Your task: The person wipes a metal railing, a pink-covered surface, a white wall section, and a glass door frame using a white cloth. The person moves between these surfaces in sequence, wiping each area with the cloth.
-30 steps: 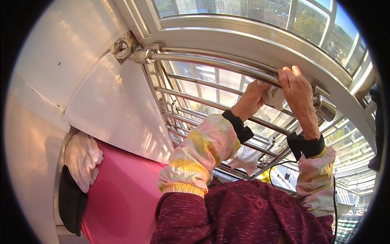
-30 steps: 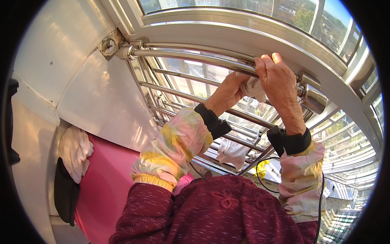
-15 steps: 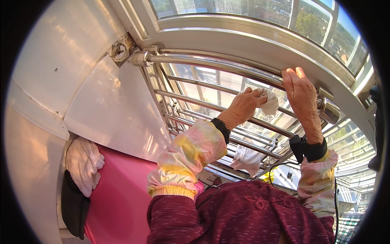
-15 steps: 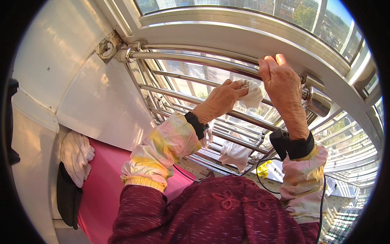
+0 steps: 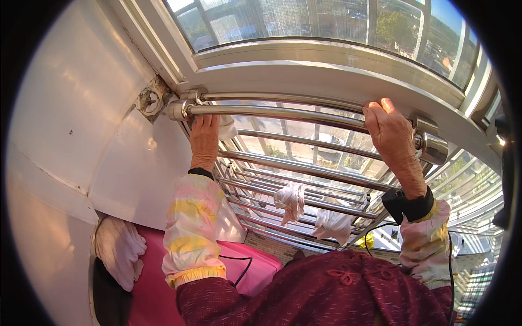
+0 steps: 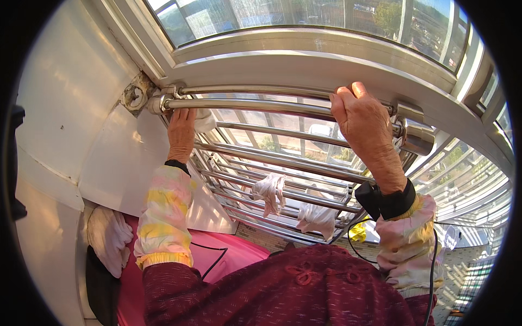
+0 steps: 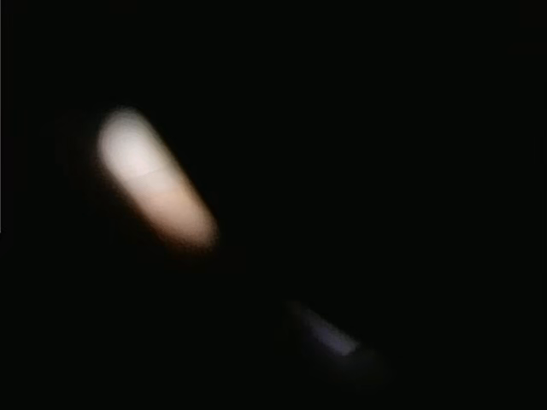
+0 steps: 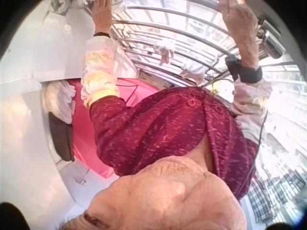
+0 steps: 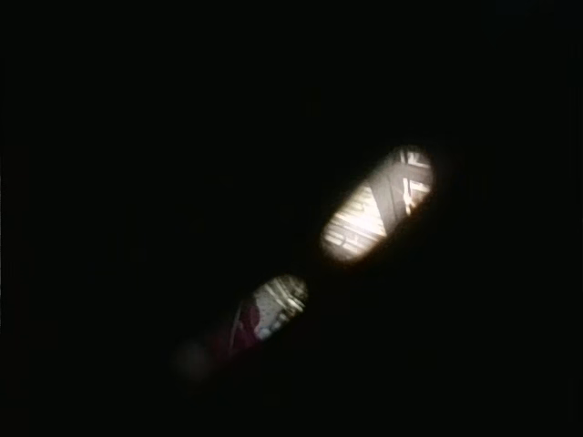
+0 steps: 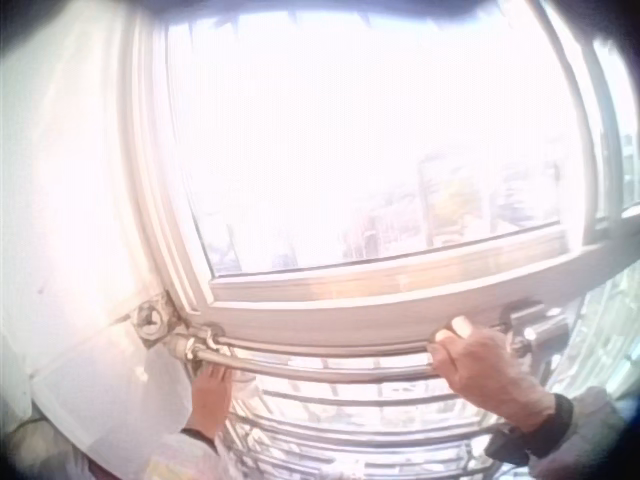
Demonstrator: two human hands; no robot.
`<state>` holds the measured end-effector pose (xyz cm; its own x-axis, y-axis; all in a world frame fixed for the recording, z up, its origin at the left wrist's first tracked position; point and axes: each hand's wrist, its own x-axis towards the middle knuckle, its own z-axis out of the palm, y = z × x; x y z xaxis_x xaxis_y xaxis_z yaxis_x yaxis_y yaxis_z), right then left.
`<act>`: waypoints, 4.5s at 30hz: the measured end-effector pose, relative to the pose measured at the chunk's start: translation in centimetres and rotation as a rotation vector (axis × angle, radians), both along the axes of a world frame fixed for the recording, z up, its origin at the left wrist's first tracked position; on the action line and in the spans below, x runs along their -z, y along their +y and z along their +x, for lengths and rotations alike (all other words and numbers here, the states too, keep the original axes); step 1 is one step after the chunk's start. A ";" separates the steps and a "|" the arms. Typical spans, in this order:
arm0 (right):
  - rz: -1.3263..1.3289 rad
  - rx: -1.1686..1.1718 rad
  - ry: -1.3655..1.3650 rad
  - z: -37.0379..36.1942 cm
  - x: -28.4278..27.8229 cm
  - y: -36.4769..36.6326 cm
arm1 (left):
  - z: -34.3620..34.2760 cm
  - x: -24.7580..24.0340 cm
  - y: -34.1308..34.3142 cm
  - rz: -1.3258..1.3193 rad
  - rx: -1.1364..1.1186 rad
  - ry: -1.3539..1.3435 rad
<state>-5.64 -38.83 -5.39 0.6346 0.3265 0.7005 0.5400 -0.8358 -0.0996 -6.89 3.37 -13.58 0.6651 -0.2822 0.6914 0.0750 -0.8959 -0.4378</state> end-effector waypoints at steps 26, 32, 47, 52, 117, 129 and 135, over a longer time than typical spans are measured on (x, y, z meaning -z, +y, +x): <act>0.155 -0.046 -0.182 0.2 0.3 0.0 | 5.7 -13.8 -2.2 -1.374 0.142 -0.107; 0.191 -0.048 -0.121 0.1 0.4 -0.1 | 5.3 -12.0 -16.2 -0.860 0.356 0.100; 0.390 -0.263 -0.186 -0.1 0.9 -0.8 | 2.1 -13.1 -19.9 -0.570 0.732 0.679; 0.346 -0.330 -0.170 0.3 1.3 -0.8 | 0.1 -13.6 -16.6 -0.783 0.459 0.418; 1.318 -0.081 -0.231 0.4 3.7 -23.6 | 0.6 -8.5 -39.2 -0.579 0.556 0.293; 0.641 -0.265 -0.136 1.2 0.1 -16.5 | 0.6 -8.5 -39.7 -0.661 0.703 0.266; 1.127 0.095 -0.462 1.2 -0.3 -21.8 | 0.8 -7.8 -40.1 -0.685 0.705 0.169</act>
<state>-4.42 -60.66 -5.07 0.2397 -0.6432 0.7273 0.6575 -0.4436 -0.6090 -6.08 -36.78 -5.79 0.6038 -0.2266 0.7642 -0.5872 -0.7748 0.2342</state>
